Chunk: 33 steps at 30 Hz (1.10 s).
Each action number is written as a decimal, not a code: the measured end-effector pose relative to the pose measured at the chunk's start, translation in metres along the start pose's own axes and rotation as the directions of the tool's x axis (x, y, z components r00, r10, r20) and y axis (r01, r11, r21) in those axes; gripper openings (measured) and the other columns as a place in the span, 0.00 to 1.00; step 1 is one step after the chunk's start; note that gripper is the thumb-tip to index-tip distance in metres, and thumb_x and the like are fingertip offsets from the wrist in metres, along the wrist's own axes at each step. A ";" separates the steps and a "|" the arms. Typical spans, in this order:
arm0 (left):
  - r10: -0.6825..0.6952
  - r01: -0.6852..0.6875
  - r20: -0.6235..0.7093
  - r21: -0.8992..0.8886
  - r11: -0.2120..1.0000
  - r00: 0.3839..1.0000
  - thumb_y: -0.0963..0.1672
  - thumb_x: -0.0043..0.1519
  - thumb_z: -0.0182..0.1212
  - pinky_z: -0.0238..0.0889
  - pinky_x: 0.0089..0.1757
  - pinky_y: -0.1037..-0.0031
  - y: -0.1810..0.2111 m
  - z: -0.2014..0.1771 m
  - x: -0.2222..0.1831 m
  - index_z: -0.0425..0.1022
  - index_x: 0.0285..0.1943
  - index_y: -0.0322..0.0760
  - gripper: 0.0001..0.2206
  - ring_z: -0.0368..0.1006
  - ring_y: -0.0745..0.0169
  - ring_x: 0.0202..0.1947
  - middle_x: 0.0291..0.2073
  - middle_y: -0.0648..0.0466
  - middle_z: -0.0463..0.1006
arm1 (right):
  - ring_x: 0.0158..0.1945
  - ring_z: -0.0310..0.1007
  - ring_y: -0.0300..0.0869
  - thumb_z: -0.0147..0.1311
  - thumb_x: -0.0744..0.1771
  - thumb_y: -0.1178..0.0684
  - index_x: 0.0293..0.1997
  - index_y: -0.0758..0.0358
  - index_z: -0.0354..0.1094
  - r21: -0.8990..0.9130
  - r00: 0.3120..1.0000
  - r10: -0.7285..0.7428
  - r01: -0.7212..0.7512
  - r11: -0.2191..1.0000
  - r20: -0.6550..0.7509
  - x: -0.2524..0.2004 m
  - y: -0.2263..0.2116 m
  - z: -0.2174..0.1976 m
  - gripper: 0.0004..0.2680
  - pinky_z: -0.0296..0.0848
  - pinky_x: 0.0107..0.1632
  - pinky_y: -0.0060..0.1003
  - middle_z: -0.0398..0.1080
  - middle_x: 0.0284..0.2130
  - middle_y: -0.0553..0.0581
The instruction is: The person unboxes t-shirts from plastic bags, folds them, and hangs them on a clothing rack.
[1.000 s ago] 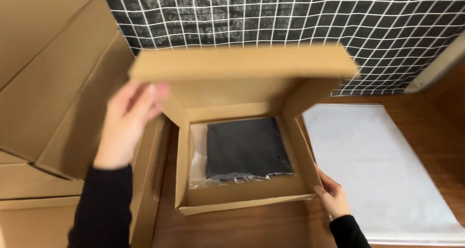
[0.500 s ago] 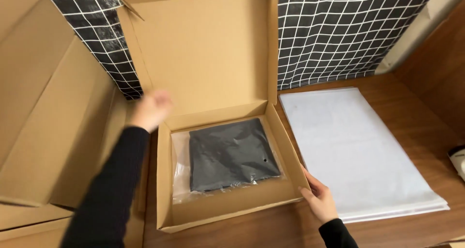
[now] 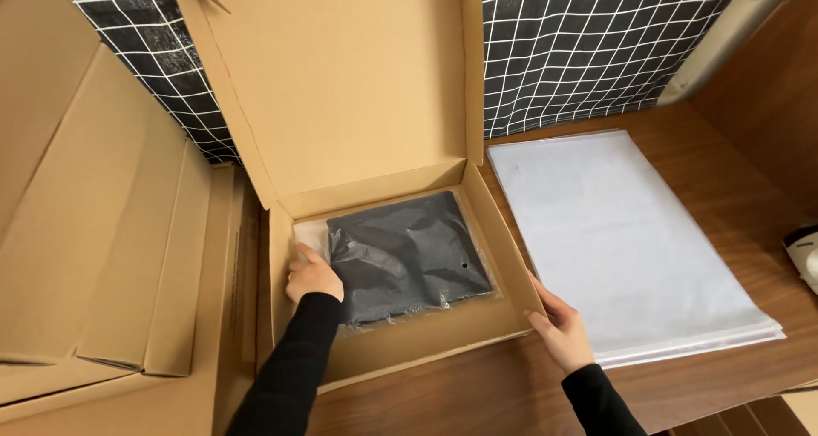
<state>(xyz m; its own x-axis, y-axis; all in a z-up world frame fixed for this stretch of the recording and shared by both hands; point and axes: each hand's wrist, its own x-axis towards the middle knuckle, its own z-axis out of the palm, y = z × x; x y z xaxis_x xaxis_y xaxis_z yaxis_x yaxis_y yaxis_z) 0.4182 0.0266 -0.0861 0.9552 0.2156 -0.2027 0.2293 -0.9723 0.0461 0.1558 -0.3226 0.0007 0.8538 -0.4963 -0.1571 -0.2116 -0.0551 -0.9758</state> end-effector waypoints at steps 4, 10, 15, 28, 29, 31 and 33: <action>-0.024 0.041 0.145 -0.113 0.993 0.989 0.50 0.73 0.48 0.75 0.45 0.58 -0.007 -0.045 -0.017 0.17 0.87 0.32 0.44 0.84 0.48 0.48 0.53 0.47 0.84 | 0.73 0.68 0.38 0.51 0.64 0.65 0.71 0.58 0.70 0.016 1.000 0.019 -0.019 1.000 -0.003 -0.003 -0.004 0.000 0.25 0.67 0.73 0.35 0.71 0.70 0.51; 0.085 0.048 0.195 -0.593 0.803 0.977 0.52 0.60 0.62 0.70 0.54 0.58 -0.024 -0.082 -0.014 0.80 0.54 0.30 0.22 0.79 0.35 0.56 0.52 0.38 0.84 | 0.73 0.69 0.39 0.51 0.64 0.65 0.72 0.60 0.69 0.017 1.000 -0.007 0.007 1.000 0.024 0.002 0.002 -0.004 0.25 0.67 0.73 0.35 0.71 0.70 0.52; 0.436 0.199 0.189 -0.980 0.023 0.880 0.42 0.66 0.66 0.65 0.39 0.73 -0.011 -0.173 -0.063 0.74 0.40 0.42 0.04 0.70 0.64 0.30 0.29 0.57 0.74 | 0.74 0.68 0.39 0.62 0.64 0.58 0.71 0.62 0.68 -0.083 0.998 -0.049 0.053 0.995 0.050 0.014 0.002 -0.011 0.24 0.65 0.75 0.36 0.71 0.69 0.55; 0.581 -0.064 -0.325 -0.903 -0.424 0.746 0.46 0.60 0.73 0.80 0.29 0.77 0.184 -0.301 -0.172 0.75 0.39 0.38 0.10 0.85 0.56 0.26 0.26 0.48 0.83 | 0.62 0.73 0.68 0.56 0.72 0.43 0.74 0.64 0.61 0.541 0.976 0.172 -0.218 0.813 0.135 0.117 -0.011 0.046 0.23 0.70 0.61 0.75 0.72 0.60 0.75; 0.593 -0.038 -0.360 -0.874 -0.484 0.720 0.46 0.61 0.73 0.80 0.29 0.77 0.193 -0.307 -0.184 0.74 0.39 0.38 0.11 0.85 0.56 0.25 0.25 0.47 0.83 | 0.65 0.71 0.69 0.55 0.72 0.43 0.76 0.63 0.58 0.514 0.952 0.216 -0.300 0.804 0.219 0.100 -0.040 0.045 0.23 0.68 0.63 0.74 0.70 0.62 0.76; 0.605 -0.013 -0.405 -0.838 -0.545 0.685 0.46 0.62 0.73 0.80 0.28 0.78 0.210 -0.315 -0.203 0.73 0.39 0.38 0.12 0.84 0.57 0.25 0.25 0.46 0.83 | 0.67 0.69 0.69 0.54 0.72 0.44 0.78 0.62 0.55 0.484 0.923 0.248 -0.367 0.794 0.294 0.066 -0.102 0.042 0.24 0.67 0.65 0.73 0.68 0.64 0.77; 0.627 0.056 -0.391 -0.819 -0.571 0.674 0.47 0.61 0.75 0.80 0.29 0.76 0.225 -0.316 -0.217 0.73 0.38 0.39 0.14 0.84 0.59 0.26 0.25 0.50 0.81 | 0.73 0.64 0.70 0.50 0.71 0.45 0.82 0.59 0.45 0.333 0.769 0.382 -0.588 0.737 0.514 0.027 -0.162 0.040 0.28 0.61 0.71 0.70 0.63 0.71 0.81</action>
<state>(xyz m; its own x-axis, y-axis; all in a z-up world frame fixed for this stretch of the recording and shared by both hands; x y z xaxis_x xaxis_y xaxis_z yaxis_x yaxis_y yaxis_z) 0.3218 -0.2102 0.2770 0.8608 -0.4286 0.2744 0.0761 0.6415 0.7634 0.2322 -0.2928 0.1483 0.8197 0.0424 -0.5712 -0.4998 0.5400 -0.6772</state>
